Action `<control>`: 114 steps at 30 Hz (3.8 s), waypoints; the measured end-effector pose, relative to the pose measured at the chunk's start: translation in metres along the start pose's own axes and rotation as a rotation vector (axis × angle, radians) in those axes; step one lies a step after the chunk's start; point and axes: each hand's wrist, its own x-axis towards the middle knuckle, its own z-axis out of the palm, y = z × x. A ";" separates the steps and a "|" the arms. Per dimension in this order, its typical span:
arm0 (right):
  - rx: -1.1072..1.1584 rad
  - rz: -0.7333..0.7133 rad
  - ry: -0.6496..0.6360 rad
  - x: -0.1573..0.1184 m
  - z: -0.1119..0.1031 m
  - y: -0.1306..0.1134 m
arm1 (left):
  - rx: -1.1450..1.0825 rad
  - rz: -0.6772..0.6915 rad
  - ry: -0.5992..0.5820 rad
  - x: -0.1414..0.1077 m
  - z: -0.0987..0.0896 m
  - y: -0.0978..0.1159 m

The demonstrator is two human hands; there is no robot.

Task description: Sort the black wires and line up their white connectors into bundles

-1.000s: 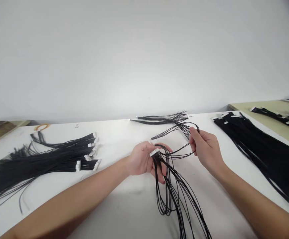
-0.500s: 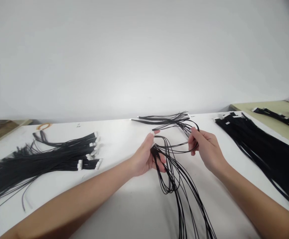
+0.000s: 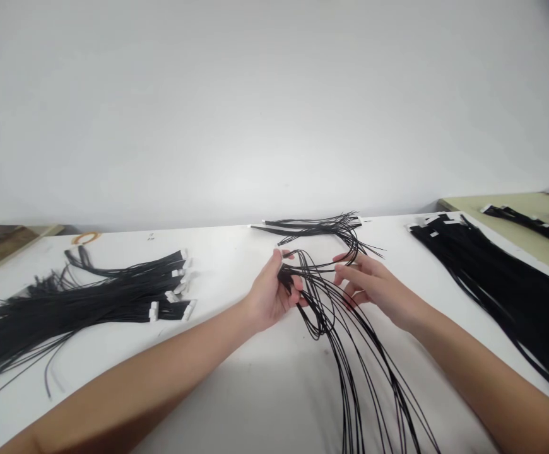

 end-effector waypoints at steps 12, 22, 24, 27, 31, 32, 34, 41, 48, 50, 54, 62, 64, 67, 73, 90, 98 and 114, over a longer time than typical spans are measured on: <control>0.076 -0.164 0.038 0.003 0.008 0.006 | 0.210 -0.087 -0.196 -0.004 0.003 0.002; -0.042 -0.007 -0.156 -0.005 0.018 0.010 | 0.109 -0.066 -0.239 -0.004 0.003 0.003; -0.131 -0.077 -0.182 -0.008 0.021 0.012 | 0.109 -0.063 -0.264 -0.004 0.003 0.003; -0.178 -0.153 -0.141 -0.011 0.025 0.013 | 0.119 -0.063 -0.299 -0.005 0.002 0.003; -0.179 -0.174 -0.173 -0.011 0.027 0.012 | 0.138 -0.091 -0.370 -0.004 0.001 0.003; -0.185 -0.183 -0.191 -0.011 0.026 0.011 | 0.141 -0.101 -0.387 -0.004 0.001 0.003; -0.203 -0.205 -0.200 -0.012 0.027 0.010 | 0.150 -0.116 -0.406 -0.004 0.001 0.003; -0.330 -0.237 -0.054 -0.015 0.030 0.011 | 0.163 -0.116 -0.415 -0.004 0.000 0.003; -0.275 -0.262 -0.124 -0.016 0.032 0.010 | 0.132 -0.090 -0.423 -0.006 -0.002 0.002; -0.259 -0.262 -0.132 -0.017 0.033 0.010 | 0.133 -0.091 -0.429 -0.006 -0.002 0.002; -0.252 -0.277 -0.042 -0.017 0.033 0.012 | 0.150 -0.091 -0.441 -0.007 -0.002 0.002; -0.228 -0.327 0.038 -0.015 0.029 0.013 | 0.151 -0.095 -0.442 -0.005 -0.001 0.002; -0.166 -0.283 -0.009 -0.014 0.028 0.011 | 0.153 -0.098 -0.444 -0.005 -0.001 0.002; -0.071 -0.146 -0.139 -0.013 0.022 0.005 | 0.138 -0.103 -0.431 -0.004 -0.001 0.002; 0.144 -0.062 -0.291 -0.020 -0.005 -0.014 | 0.075 -0.103 -0.332 -0.002 -0.003 0.002; 0.715 -0.534 0.436 0.006 -0.031 -0.023 | 0.113 -0.122 -0.268 0.000 -0.002 0.000; 0.323 -0.406 0.264 -0.011 -0.025 -0.025 | 0.132 -0.126 -0.251 -0.003 0.001 0.001; -0.568 -0.538 0.109 -0.013 -0.007 -0.009 | 0.137 -0.142 -0.347 -0.004 0.000 0.003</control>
